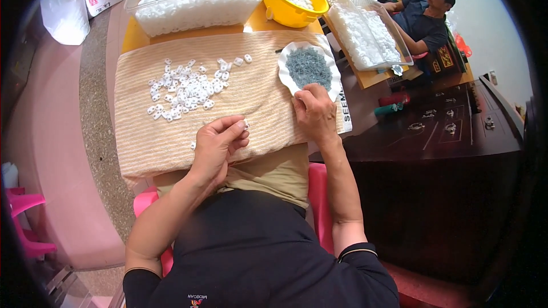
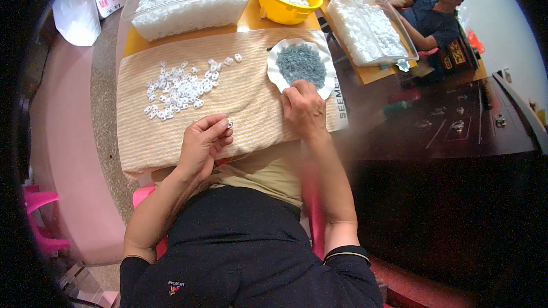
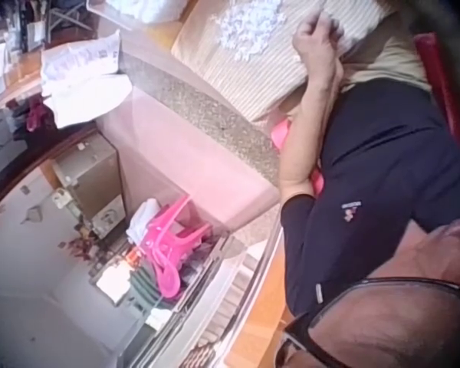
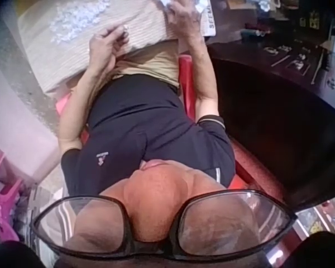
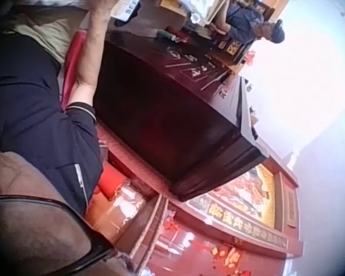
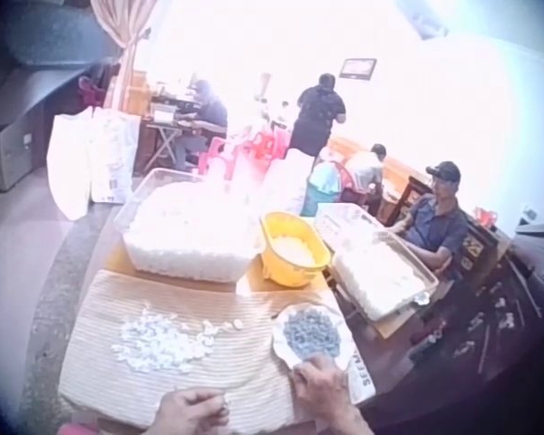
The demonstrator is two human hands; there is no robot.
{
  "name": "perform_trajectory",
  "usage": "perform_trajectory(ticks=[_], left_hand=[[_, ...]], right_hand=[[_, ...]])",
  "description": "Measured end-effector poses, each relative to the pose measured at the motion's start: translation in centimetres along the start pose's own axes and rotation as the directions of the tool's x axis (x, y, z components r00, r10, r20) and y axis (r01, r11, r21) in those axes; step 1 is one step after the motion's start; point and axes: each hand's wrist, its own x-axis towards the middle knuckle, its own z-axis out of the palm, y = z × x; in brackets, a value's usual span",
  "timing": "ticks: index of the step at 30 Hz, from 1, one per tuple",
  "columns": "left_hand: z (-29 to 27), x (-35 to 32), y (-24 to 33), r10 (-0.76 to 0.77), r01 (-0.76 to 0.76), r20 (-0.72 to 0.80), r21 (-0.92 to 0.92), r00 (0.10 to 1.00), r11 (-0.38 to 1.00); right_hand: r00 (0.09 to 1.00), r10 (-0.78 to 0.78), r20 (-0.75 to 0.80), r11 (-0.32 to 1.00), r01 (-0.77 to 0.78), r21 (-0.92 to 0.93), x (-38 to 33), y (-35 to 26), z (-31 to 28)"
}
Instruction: Manual assembly of small white plastic components by inserting metal pins.
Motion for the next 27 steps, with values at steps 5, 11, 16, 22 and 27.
perform_trajectory(ticks=[5, 11, 16, 22, 27], left_hand=[[-0.2, 0.0, -0.1, -0.007, 0.007, 0.0, 0.018, 1.0, 1.0], [-0.1, 0.0, 0.0, -0.017, 0.017, -0.008, 0.019, 1.0, 1.0], [-0.3, 0.1, -0.1, -0.018, 0.018, 0.007, 0.017, 1.0, 1.0], [-0.1, 0.1, -0.1, 0.002, -0.002, 0.006, -0.025, 1.0, 1.0], [-0.4, 0.2, -0.5, -0.009, 0.01, 0.038, -0.03, 0.999, 1.0]], right_hand=[[0.997, -0.055, -0.048, 0.998, 0.056, 0.015, -0.2, -0.2, 0.1], [0.989, 0.003, -0.146, 0.946, 0.044, 0.32, -0.5, -1.3, 0.6], [0.988, 0.153, -0.015, 0.804, -0.116, 0.583, -1.0, -2.2, 1.0], [0.903, 0.252, 0.348, 0.404, -0.425, 0.81, -1.6, -4.4, 1.8], [0.854, 0.179, 0.489, 0.202, -0.518, 0.831, -1.3, -5.7, 1.6]])
